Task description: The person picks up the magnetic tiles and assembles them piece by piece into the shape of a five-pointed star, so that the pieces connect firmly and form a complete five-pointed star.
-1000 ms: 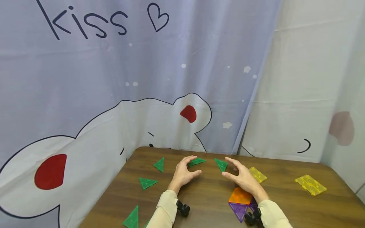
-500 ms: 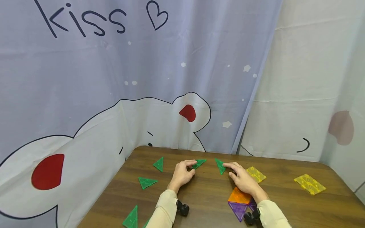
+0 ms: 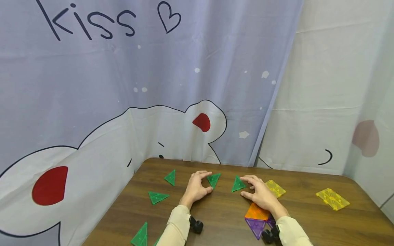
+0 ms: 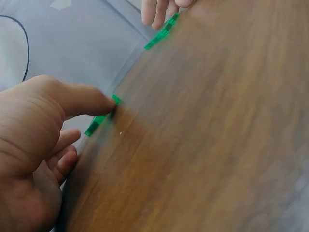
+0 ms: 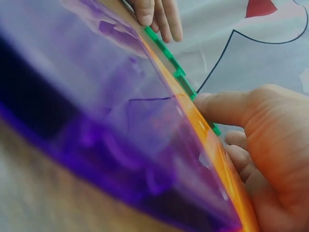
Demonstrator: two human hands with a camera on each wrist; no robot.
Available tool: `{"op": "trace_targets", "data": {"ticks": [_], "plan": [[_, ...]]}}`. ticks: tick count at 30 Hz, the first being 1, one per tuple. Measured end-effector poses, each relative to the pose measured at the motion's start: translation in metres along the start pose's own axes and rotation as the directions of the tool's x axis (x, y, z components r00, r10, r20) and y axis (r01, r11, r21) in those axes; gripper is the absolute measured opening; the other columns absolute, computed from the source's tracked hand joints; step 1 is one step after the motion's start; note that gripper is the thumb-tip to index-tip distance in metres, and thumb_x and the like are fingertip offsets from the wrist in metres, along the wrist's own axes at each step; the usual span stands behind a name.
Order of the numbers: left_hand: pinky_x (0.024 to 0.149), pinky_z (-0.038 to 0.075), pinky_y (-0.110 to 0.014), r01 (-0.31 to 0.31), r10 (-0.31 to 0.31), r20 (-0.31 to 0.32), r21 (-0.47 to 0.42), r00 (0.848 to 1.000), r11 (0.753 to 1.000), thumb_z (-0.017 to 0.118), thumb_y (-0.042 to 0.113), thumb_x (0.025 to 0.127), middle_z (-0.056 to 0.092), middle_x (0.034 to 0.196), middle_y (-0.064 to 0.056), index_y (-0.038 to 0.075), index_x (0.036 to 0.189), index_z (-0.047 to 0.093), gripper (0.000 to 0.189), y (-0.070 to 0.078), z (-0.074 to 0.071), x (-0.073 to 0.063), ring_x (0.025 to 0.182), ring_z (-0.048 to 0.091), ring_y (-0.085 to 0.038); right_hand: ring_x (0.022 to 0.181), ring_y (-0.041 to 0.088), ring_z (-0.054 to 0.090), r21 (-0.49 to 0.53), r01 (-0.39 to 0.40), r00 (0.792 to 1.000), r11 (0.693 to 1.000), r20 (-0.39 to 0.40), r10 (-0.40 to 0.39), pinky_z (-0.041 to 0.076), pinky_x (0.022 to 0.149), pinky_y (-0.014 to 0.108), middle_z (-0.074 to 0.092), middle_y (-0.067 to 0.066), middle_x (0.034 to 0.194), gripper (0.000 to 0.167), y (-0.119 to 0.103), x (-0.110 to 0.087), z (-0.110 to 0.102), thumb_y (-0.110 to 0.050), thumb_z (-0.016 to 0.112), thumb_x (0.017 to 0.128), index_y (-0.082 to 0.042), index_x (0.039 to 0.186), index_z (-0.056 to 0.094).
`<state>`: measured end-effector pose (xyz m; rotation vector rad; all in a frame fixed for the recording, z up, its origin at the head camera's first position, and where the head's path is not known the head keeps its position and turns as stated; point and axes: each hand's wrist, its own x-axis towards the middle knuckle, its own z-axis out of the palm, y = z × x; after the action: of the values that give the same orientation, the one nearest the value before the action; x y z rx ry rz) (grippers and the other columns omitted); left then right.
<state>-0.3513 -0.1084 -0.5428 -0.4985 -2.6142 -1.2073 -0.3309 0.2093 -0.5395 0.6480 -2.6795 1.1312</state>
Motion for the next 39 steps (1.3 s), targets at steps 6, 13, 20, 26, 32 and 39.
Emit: {"op": "trace_targets", "data": {"ticks": [6, 13, 20, 26, 32, 39], "plan": [[0.123, 0.043, -0.061, -0.016, 0.015, 0.037, 0.018, 0.999, 1.0, 0.095, 0.018, 0.088, 0.067, 0.153, -0.017, 0.003, 0.149, 0.07, 0.068, 0.001, 0.002, 0.0, 0.147, 0.051, -0.043, 0.128, 0.031, 0.058, -0.026, 0.001, 1.0, 1.0, 0.02, 0.0, 0.058, 0.105, 0.05, 0.069, 0.007, 0.146, 0.058, -0.002, 0.0, 0.001, -0.03, 0.089, 0.098, -0.012, 0.15, 0.068], [0.119, 0.045, -0.06, -0.025, 0.023, 0.026, 0.076, 0.999, 0.997, 0.1, 0.027, 0.084, 0.071, 0.143, -0.015, 0.007, 0.147, 0.072, 0.072, 0.006, 0.007, 0.001, 0.139, 0.055, -0.041, 0.127, 0.031, 0.06, -0.061, -0.002, 1.0, 0.998, 0.012, 0.003, 0.057, 0.105, 0.05, 0.071, 0.007, 0.143, 0.06, -0.007, -0.001, 0.003, -0.033, 0.09, 0.096, -0.012, 0.149, 0.07], [0.106, 0.043, -0.057, 0.0, 0.001, -0.003, 0.151, 1.0, 0.988, 0.103, 0.039, 0.08, 0.074, 0.136, -0.009, 0.013, 0.142, 0.077, 0.072, 0.024, 0.018, -0.001, 0.132, 0.056, -0.037, 0.128, 0.032, 0.062, -0.099, 0.051, 0.999, 0.994, 0.018, -0.05, 0.052, 0.11, 0.058, 0.073, 0.008, 0.138, 0.063, -0.017, 0.003, 0.01, -0.034, 0.094, 0.093, -0.008, 0.146, 0.071], [0.094, 0.042, -0.044, -0.014, 0.023, -0.037, 0.218, 0.999, 0.976, 0.103, 0.049, 0.078, 0.076, 0.131, -0.001, 0.018, 0.138, 0.081, 0.07, 0.034, 0.031, 0.0, 0.125, 0.057, -0.028, 0.123, 0.027, 0.062, -0.103, 0.078, 0.997, 0.992, 0.026, -0.076, 0.055, 0.105, 0.052, 0.073, 0.007, 0.135, 0.062, -0.025, 0.006, 0.016, -0.033, 0.094, 0.092, -0.007, 0.144, 0.072], [0.091, 0.04, -0.043, -0.041, 0.048, -0.032, 0.209, 0.998, 0.977, 0.104, 0.046, 0.077, 0.076, 0.129, 0.0, 0.018, 0.135, 0.082, 0.068, 0.035, 0.032, 0.0, 0.122, 0.056, -0.027, 0.119, 0.026, 0.063, -0.095, 0.065, 0.998, 0.993, 0.021, -0.064, 0.055, 0.101, 0.048, 0.073, 0.005, 0.13, 0.062, -0.027, 0.006, 0.018, -0.033, 0.095, 0.092, -0.008, 0.144, 0.072], [0.095, 0.039, -0.046, -0.063, 0.064, -0.001, 0.177, 0.998, 0.982, 0.106, 0.045, 0.074, 0.077, 0.13, -0.002, 0.019, 0.135, 0.083, 0.071, 0.034, 0.031, -0.001, 0.125, 0.056, -0.029, 0.118, 0.025, 0.064, -0.092, 0.063, 0.998, 0.994, 0.013, -0.062, 0.056, 0.101, 0.048, 0.073, 0.004, 0.128, 0.062, -0.026, 0.005, 0.019, -0.033, 0.095, 0.091, -0.009, 0.143, 0.072]]}}
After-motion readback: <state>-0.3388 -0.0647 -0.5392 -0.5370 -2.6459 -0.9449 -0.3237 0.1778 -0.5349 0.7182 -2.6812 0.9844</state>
